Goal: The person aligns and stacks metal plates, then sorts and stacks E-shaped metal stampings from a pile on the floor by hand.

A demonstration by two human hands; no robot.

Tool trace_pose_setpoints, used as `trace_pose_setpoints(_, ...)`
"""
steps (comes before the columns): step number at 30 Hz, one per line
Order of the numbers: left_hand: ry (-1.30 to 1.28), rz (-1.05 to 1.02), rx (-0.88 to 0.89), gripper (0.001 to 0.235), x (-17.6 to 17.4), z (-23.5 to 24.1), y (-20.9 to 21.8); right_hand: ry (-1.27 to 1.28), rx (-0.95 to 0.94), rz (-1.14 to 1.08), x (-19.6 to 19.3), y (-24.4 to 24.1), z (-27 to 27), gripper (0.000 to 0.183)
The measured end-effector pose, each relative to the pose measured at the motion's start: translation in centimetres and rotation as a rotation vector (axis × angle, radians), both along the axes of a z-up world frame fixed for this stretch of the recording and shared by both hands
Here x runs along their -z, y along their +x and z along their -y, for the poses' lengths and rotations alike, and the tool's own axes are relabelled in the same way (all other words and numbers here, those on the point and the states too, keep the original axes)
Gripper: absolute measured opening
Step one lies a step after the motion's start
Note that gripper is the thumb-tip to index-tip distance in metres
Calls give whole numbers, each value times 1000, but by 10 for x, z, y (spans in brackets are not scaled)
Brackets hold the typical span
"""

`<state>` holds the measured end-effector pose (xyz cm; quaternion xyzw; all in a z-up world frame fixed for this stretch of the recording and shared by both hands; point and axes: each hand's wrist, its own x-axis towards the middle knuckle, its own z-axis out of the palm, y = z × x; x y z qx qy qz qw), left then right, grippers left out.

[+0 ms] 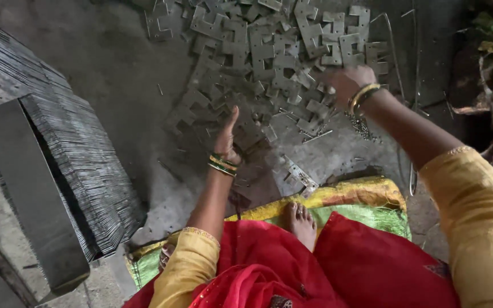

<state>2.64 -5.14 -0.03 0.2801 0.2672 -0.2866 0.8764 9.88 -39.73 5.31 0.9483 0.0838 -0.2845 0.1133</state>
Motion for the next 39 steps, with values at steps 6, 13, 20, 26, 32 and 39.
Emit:
trace_pose_setpoints(6,-82,10,2,61,9,0,-5,131,314,-8,4,63,-18,38)
trace_pose_setpoints(13,-9,-35,-32,69,-21,3,-7,237,170,516,131,124,11,41)
trace_pose_setpoints(20,-51,-1,-82,56,-4,10,-10,496,443,248,31,83,-2,27)
trace_pose_setpoints(26,267,145,99,90,-6,22,0,1111,628,19,-60,-10,-57,41)
trace_pose_setpoints(32,321,100,145,95,-19,16,-10,1053,614,-33,-73,-48,-67,40)
trace_pose_setpoints(39,-59,329,-100,89,-44,-9,-22,1028,775,152,-73,-81,-27,42)
